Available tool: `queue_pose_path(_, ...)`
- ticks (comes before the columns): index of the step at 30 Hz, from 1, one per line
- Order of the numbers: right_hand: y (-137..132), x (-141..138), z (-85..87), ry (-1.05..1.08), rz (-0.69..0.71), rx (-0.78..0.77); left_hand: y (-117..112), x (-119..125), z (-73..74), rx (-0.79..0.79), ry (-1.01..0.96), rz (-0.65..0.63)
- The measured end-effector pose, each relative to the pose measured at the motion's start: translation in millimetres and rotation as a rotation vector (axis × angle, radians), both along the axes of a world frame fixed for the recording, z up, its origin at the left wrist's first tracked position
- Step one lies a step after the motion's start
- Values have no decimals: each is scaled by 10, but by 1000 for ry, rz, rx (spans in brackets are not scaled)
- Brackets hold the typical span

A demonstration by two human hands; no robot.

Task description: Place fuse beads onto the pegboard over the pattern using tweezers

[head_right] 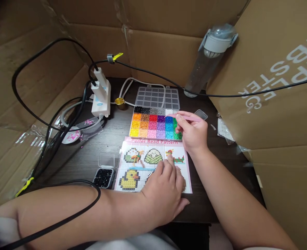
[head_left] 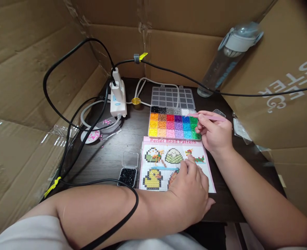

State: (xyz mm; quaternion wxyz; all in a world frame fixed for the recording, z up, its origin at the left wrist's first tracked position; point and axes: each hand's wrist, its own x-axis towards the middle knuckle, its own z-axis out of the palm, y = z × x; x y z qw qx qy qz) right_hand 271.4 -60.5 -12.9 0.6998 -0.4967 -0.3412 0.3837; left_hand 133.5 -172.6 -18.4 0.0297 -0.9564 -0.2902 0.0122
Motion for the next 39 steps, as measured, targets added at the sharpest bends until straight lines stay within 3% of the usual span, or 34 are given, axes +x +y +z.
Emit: queue_pose_path(39, -11, -49, -84, -63, 22, -16, 12, 10, 29, -24, 8, -4)
